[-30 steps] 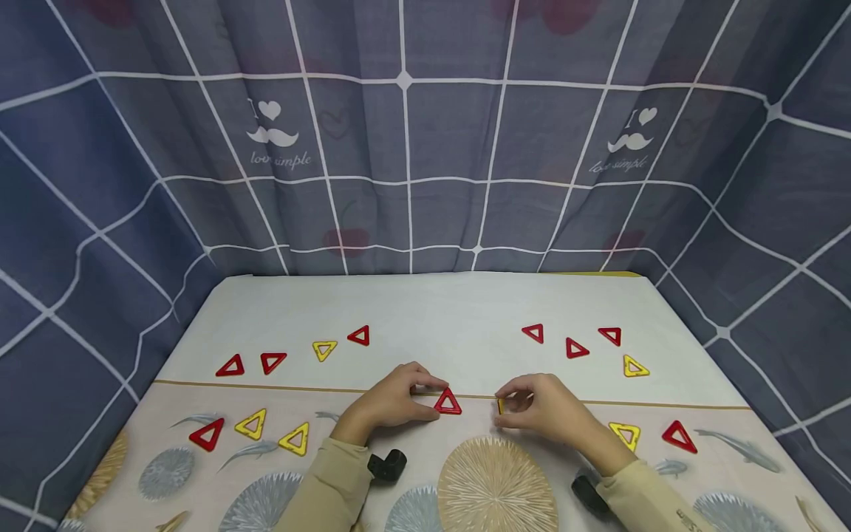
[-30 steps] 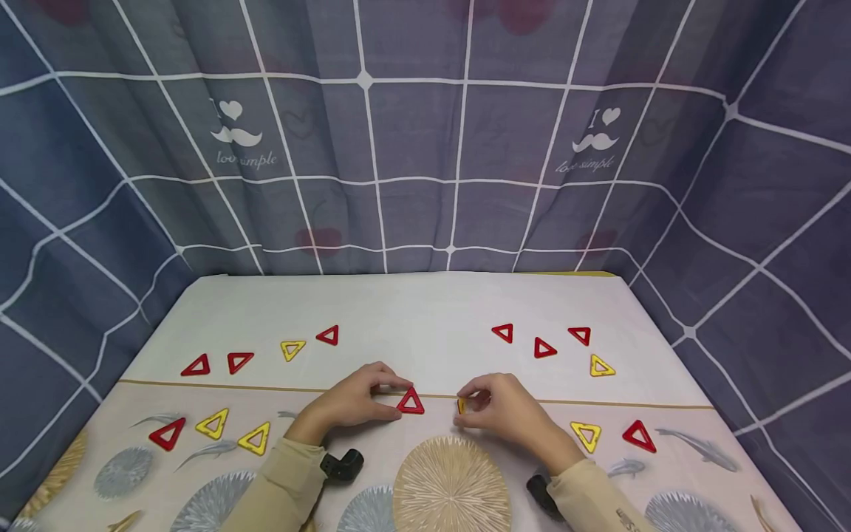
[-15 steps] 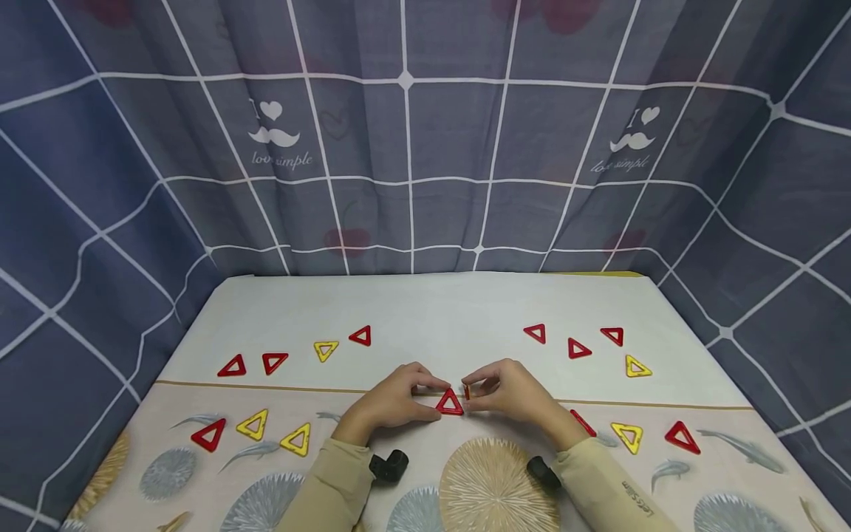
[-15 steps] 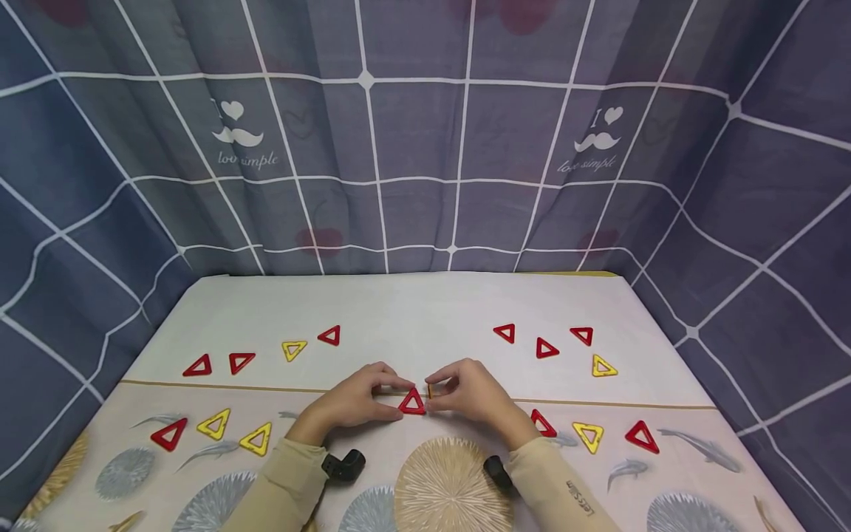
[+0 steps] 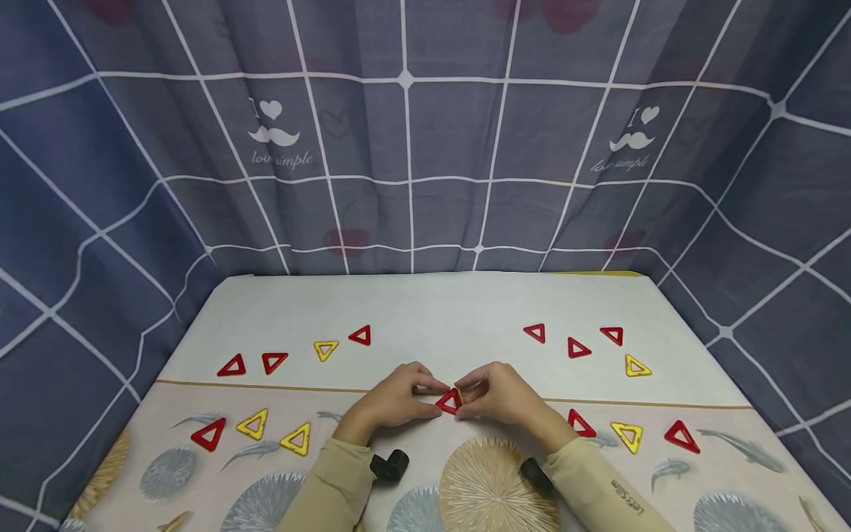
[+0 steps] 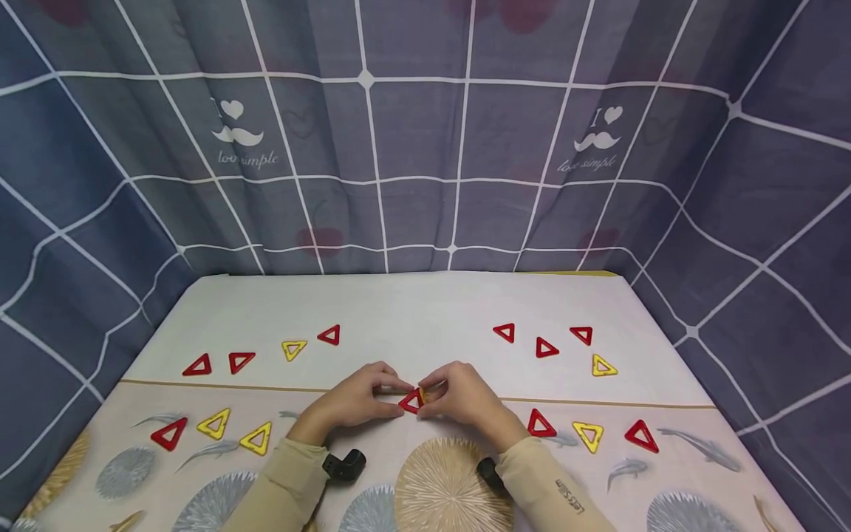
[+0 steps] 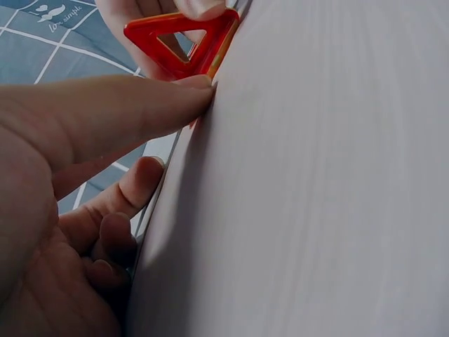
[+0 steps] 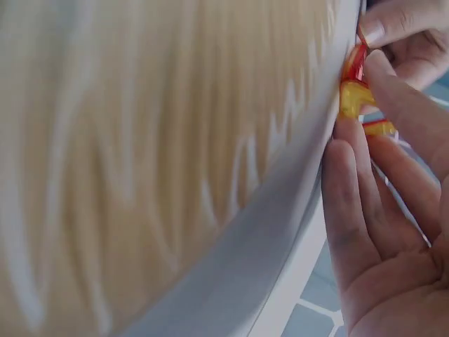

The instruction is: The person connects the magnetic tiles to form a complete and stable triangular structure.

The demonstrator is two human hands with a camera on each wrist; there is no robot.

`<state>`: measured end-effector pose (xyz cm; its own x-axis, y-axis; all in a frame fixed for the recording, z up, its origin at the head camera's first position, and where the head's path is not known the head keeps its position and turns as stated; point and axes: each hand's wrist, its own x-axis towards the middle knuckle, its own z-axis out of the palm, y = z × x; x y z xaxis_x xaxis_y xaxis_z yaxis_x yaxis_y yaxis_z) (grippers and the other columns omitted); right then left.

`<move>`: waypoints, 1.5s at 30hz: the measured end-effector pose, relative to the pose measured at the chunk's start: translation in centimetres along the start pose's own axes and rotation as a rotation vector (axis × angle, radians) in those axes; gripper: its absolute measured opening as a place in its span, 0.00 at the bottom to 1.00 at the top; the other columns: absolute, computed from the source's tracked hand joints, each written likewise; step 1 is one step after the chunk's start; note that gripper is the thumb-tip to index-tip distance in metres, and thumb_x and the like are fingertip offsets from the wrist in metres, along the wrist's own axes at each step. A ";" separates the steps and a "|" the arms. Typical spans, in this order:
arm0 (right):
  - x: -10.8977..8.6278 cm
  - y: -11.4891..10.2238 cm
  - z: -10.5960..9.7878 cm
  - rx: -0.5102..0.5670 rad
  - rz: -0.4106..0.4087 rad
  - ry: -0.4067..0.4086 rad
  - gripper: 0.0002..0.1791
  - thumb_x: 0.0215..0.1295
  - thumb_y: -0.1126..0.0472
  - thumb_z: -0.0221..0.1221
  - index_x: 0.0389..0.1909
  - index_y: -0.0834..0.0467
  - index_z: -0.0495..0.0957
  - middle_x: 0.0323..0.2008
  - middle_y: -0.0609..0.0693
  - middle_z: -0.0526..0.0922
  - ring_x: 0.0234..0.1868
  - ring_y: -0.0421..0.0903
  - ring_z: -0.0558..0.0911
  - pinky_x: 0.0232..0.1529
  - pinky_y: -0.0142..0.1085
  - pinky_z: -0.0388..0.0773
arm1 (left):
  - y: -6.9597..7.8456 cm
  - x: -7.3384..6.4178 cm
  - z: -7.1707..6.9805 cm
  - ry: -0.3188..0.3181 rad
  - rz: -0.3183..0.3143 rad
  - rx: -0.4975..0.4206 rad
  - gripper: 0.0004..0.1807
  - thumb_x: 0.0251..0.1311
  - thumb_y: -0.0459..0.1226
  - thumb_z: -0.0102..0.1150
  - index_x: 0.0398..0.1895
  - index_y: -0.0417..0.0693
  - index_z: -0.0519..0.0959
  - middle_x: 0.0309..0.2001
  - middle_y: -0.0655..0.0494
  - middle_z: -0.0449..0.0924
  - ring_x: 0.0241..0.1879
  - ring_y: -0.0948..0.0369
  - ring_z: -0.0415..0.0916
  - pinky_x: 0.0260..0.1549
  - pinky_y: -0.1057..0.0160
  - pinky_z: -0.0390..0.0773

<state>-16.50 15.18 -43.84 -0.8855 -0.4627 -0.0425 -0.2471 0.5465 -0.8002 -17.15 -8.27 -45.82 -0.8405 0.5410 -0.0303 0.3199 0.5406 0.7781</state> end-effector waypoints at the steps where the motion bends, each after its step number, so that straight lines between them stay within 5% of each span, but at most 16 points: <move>1: 0.0 -0.1 0.0 0.007 0.004 0.003 0.23 0.45 0.65 0.79 0.45 0.65 0.86 0.32 0.48 0.88 0.31 0.38 0.85 0.35 0.31 0.80 | 0.0 0.0 0.0 0.002 0.000 0.000 0.17 0.53 0.38 0.73 0.49 0.54 0.88 0.44 0.61 0.73 0.49 0.58 0.70 0.50 0.52 0.70; 30: 0.7 1.0 -0.2 0.066 0.068 -0.079 0.24 0.41 0.66 0.81 0.43 0.58 0.83 0.29 0.51 0.80 0.25 0.43 0.77 0.29 0.33 0.75 | -0.1 -0.2 -0.5 -0.028 0.013 0.030 0.19 0.54 0.42 0.75 0.50 0.54 0.86 0.46 0.62 0.76 0.50 0.58 0.72 0.52 0.53 0.71; 36: 1.0 1.3 0.0 0.091 0.085 -0.085 0.24 0.42 0.66 0.81 0.42 0.57 0.83 0.29 0.51 0.80 0.25 0.42 0.77 0.29 0.33 0.75 | 0.0 -1.6 -2.6 -0.106 0.006 -0.011 0.26 0.55 0.40 0.74 0.58 0.47 0.81 0.50 0.58 0.79 0.53 0.57 0.75 0.56 0.50 0.72; 45: 0.7 0.9 0.1 0.146 0.112 -0.075 0.23 0.41 0.69 0.80 0.41 0.60 0.84 0.29 0.52 0.81 0.27 0.43 0.76 0.28 0.31 0.75 | -0.3 -5.3 -5.4 -0.103 -0.022 0.074 0.24 0.57 0.42 0.74 0.55 0.46 0.82 0.50 0.57 0.80 0.51 0.55 0.76 0.54 0.49 0.74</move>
<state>-17.27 15.28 -44.62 -0.8710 -0.4585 -0.1766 -0.0839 0.4930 -0.8660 -15.14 -14.74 -42.53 -0.7993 0.5900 -0.1143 0.3366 0.5972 0.7281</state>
